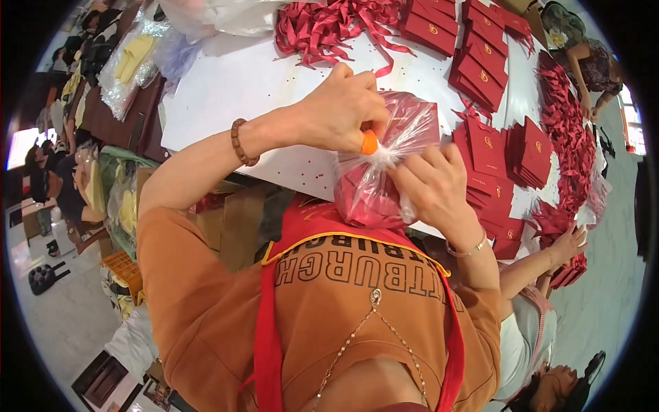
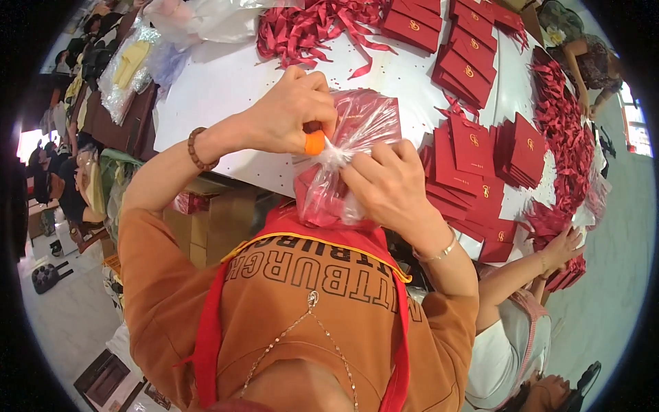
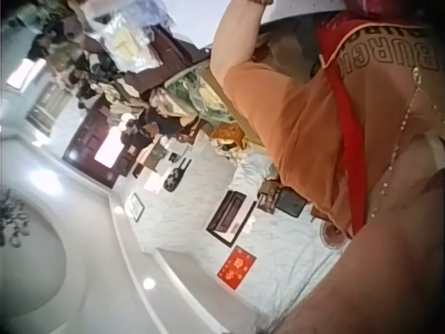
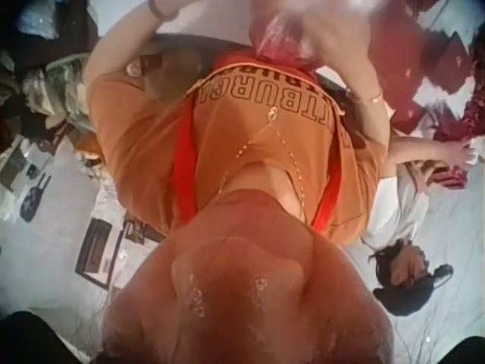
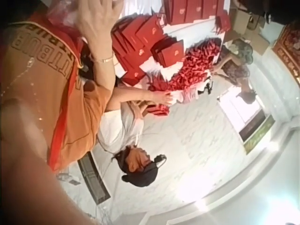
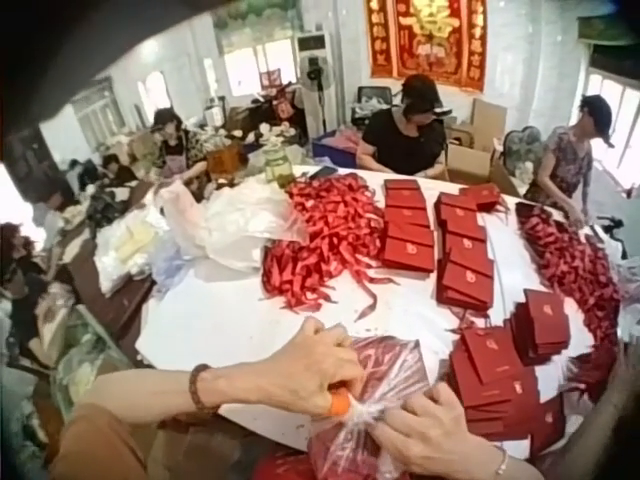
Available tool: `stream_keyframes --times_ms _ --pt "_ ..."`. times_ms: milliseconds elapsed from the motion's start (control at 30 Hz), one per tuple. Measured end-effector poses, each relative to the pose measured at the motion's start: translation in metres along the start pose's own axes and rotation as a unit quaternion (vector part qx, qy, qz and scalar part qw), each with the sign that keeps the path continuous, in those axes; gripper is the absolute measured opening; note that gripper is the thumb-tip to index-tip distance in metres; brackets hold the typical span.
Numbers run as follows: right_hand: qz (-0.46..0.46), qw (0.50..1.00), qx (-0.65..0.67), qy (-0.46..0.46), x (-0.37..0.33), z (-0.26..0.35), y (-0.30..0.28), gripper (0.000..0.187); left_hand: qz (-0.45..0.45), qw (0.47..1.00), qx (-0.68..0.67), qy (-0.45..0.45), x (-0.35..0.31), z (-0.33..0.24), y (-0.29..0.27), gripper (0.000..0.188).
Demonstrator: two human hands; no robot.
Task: Packaging red gift bags into plastic sleeves and then into a cardboard box.
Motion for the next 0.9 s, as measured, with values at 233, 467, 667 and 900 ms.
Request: stream_keyframes --times_ms 233,467,667,900 --pt "0.044 0.981 0.124 0.14 -0.078 -0.019 -0.004 0.046 -0.152 0.928 -0.33 -0.078 -0.028 0.046 0.013 0.03" --pt "0.04 0.856 0.39 0.337 -0.157 0.039 0.124 0.104 -0.165 0.727 -0.633 -0.209 -0.03 0.076 0.111 0.073" --pt "-0.215 0.641 0.591 0.44 -0.081 -0.007 0.1 0.076 -0.179 0.797 -0.452 -0.358 -0.036 0.092 0.088 0.074" --pt "0.154 0.521 0.649 0.532 -0.093 -0.035 0.148 0.056 0.038 0.858 -0.14 -0.493 -0.052 0.087 0.09 0.067"
Point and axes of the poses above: each hand's wrist, its own x-axis towards the middle knuckle, its own y-axis out of the palm, z = x × y, the point moved 1 cm from there along x, towards the middle knuckle, and after that the axes turned 6 degrees about z, right-handed, at the moved point
